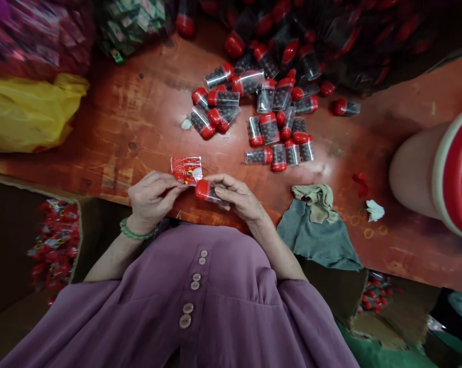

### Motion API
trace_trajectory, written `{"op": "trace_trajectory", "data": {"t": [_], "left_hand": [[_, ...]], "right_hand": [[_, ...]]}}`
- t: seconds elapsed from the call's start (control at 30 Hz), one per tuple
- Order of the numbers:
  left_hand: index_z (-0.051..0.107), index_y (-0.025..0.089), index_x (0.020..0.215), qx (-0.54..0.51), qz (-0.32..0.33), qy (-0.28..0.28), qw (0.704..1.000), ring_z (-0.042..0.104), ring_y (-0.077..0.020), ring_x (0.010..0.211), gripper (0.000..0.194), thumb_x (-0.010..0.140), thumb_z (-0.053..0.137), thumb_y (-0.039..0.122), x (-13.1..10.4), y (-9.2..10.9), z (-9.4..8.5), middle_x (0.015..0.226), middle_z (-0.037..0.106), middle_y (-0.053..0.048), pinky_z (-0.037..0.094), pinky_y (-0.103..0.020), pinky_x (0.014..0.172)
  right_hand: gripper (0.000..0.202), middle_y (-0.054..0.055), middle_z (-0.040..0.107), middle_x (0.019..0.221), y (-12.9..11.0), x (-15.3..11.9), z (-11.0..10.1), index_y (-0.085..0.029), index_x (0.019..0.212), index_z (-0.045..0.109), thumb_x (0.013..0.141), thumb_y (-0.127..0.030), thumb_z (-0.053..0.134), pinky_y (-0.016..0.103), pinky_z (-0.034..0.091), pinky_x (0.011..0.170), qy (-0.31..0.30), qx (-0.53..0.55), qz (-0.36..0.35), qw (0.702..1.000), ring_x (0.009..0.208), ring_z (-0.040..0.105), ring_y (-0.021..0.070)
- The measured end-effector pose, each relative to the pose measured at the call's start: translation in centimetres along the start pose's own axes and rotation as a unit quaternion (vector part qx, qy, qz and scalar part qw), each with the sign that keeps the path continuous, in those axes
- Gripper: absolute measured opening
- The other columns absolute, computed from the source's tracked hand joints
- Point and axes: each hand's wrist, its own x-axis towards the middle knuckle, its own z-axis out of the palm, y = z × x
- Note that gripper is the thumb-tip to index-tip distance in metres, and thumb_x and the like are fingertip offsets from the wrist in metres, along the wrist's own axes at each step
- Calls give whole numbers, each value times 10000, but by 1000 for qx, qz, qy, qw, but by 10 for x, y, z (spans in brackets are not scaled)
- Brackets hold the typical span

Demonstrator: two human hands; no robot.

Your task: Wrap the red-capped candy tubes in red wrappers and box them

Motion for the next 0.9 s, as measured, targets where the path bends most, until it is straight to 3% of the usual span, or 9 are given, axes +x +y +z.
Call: {"op": "trace_trajectory", "data": {"t": [0.33,0.6,0.9], "left_hand": [[714,168,866,21,70,-7,997,623,-139,719,55,871,704,223,-4,7,-7,798,725,-46,519,-269,691],[696,189,868,12,125,-36,991,633,-126,729,31,880,695,217,-9,5,-7,807,722,-21,527,-266,708],[684,177,971,-15,149,-74,986,655,-157,805,117,856,705,166,-19,-1,-4,876,729,-55,547,-293,742]], "right_hand": [[489,-53,499,666,-5,0,0,-248,1246,607,822,-472,704,222,307,498,-70,-75,67,992,517,363,88],[398,-58,515,652,-2,7,-7,-214,1186,661,814,-356,665,188,203,432,-63,-42,109,991,475,316,55],[377,-91,376,561,3,9,-17,-209,1198,664,832,-296,637,175,139,379,-89,10,169,982,423,208,39]]}}
